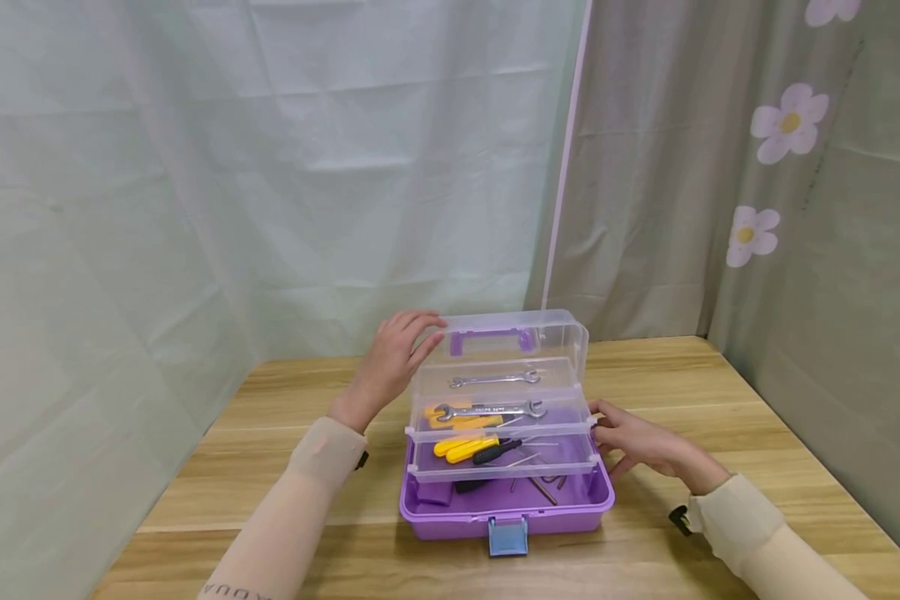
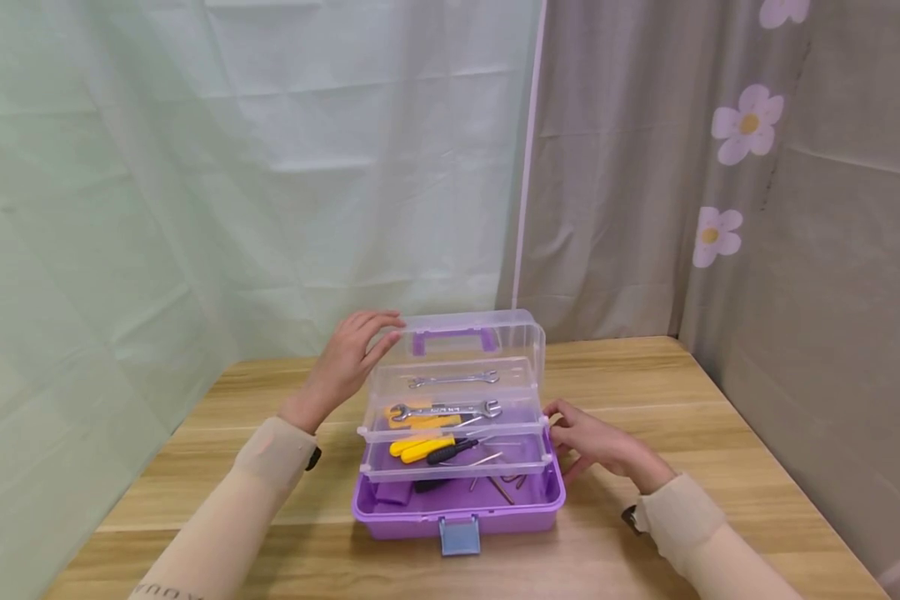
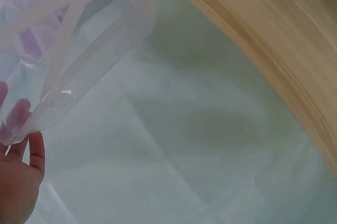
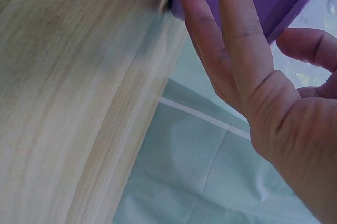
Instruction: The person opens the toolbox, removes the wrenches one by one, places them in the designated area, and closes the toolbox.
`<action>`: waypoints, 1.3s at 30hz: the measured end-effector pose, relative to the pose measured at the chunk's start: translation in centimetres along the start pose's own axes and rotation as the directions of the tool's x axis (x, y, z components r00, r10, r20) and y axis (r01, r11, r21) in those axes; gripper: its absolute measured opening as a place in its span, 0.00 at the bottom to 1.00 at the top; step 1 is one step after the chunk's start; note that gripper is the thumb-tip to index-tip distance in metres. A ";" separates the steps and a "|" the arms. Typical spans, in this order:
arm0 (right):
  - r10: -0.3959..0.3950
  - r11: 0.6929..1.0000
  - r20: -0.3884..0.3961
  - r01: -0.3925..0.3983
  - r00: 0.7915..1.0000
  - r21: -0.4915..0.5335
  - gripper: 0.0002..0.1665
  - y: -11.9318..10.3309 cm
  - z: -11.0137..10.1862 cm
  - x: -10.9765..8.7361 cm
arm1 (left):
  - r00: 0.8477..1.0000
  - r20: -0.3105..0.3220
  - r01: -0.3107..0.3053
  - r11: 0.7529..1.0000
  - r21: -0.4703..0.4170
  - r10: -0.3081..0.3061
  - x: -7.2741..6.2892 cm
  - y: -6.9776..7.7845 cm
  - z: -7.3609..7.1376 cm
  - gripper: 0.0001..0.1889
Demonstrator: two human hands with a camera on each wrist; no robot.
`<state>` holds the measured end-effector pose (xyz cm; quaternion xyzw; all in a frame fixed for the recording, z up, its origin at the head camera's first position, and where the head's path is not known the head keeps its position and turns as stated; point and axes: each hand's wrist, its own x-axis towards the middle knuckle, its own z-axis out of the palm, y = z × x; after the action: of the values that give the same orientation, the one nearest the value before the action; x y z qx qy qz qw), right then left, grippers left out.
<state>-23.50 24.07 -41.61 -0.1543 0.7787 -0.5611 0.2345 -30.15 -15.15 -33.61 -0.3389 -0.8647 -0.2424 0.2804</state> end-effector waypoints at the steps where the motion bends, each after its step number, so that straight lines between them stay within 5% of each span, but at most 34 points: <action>1: -0.001 1.000 0.000 0.001 1.000 -0.002 0.25 0.0 0.0 0.0 | 1.000 -0.005 -0.001 1.000 -0.002 0.001 0.0 -0.1 0.0 0.15; 7: -0.002 1.000 0.000 0.002 1.000 -0.003 0.24 0.0 0.0 0.0 | 1.000 -0.028 -0.003 1.000 -0.030 0.002 -0.2 -0.4 0.0 0.14; 23: -0.004 1.000 0.005 0.004 1.000 0.000 0.25 0.1 0.0 -0.2 | 0.982 -0.113 0.146 0.988 -0.039 -0.150 -0.4 -0.4 0.3 0.13; 39: -0.002 1.000 0.003 0.002 1.000 -0.003 0.25 0.0 0.1 -0.3 | 0.951 -0.068 0.274 0.922 -0.274 -0.303 -1.2 -0.5 -0.1 0.14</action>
<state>-23.24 24.17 -41.59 -0.1564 0.7789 -0.5600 0.2351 -29.79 -16.07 -34.44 -0.2281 -0.8489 -0.4112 0.2413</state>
